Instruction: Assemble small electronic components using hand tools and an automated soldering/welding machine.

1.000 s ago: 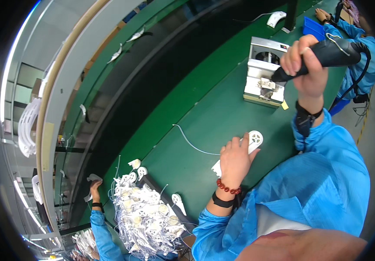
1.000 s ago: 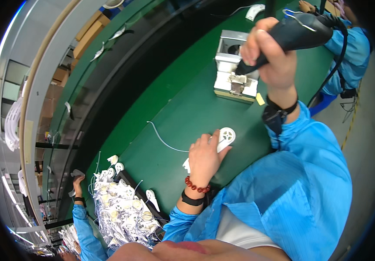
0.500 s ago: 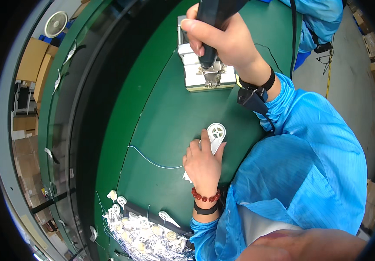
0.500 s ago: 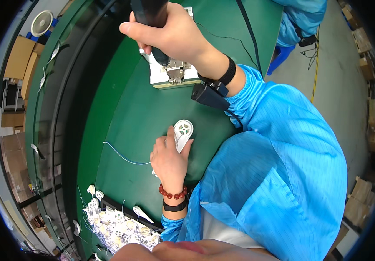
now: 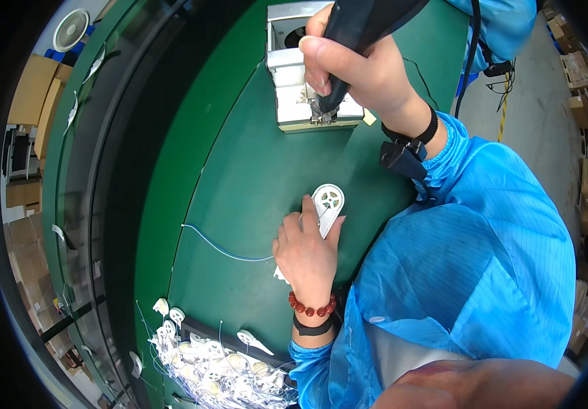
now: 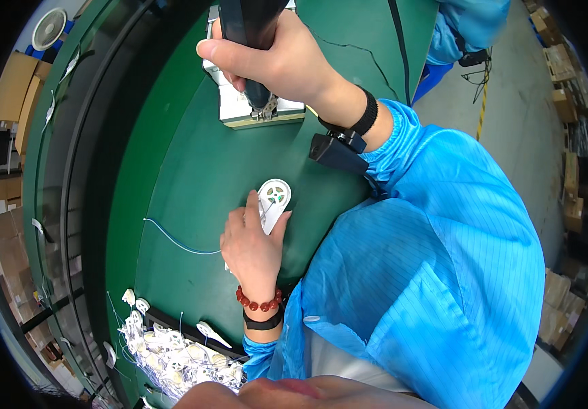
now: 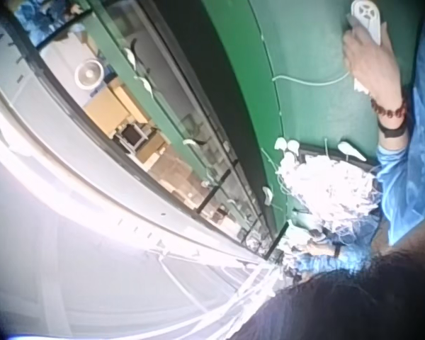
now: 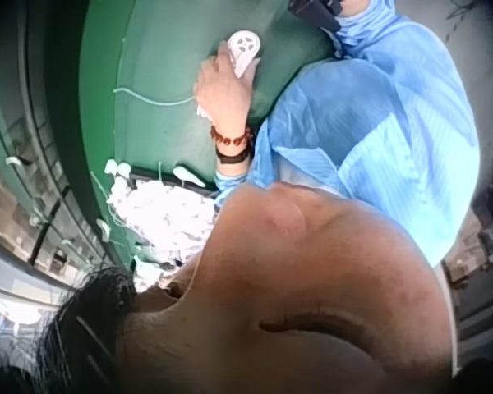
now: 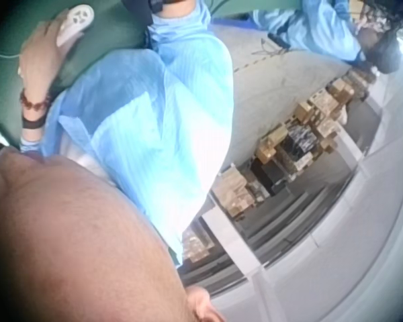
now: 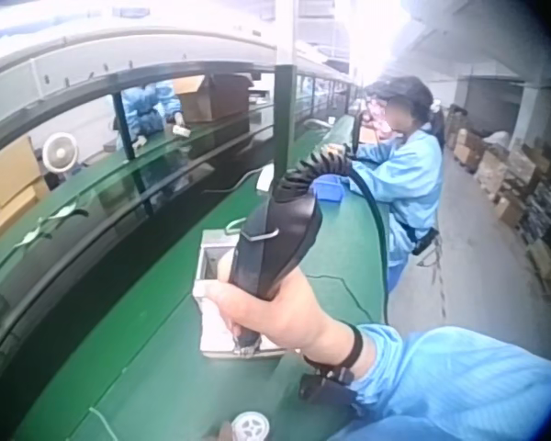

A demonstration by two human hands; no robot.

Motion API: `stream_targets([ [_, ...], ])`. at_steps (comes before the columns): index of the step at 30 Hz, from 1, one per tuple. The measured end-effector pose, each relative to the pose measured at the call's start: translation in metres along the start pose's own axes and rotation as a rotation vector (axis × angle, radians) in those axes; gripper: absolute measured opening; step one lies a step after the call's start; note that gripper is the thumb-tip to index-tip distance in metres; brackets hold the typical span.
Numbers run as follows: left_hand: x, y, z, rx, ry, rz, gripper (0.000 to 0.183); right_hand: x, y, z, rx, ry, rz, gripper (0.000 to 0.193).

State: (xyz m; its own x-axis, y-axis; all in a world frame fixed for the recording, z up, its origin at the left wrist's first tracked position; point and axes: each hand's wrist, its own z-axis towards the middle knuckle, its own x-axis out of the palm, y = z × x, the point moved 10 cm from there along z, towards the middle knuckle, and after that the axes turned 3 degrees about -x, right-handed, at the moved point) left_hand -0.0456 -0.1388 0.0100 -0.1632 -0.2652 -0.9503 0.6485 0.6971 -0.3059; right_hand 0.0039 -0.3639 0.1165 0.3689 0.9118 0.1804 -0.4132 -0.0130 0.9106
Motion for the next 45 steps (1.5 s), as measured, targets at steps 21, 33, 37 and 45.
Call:
stream_targets([
  [21, 0.002, -0.003, 0.004, 0.008, -0.019, -0.006, 0.063, -0.008, -0.001, 0.004, -0.041, 0.001, -0.066, 0.017],
  [33, 0.004, -0.003, 0.003, 0.012, -0.035, -0.017, 0.062, -0.011, -0.007, 0.004, -0.046, -0.009, -0.052, 0.013],
  [37, 0.005, -0.005, 0.008, 0.019, -0.032, -0.018, 0.062, -0.015, -0.008, 0.006, -0.060, 0.009, -0.048, 0.015],
  [45, 0.002, -0.008, 0.011, 0.025, -0.048, -0.018, 0.062, -0.015, 0.001, 0.011, -0.042, -0.018, -0.027, 0.017],
])
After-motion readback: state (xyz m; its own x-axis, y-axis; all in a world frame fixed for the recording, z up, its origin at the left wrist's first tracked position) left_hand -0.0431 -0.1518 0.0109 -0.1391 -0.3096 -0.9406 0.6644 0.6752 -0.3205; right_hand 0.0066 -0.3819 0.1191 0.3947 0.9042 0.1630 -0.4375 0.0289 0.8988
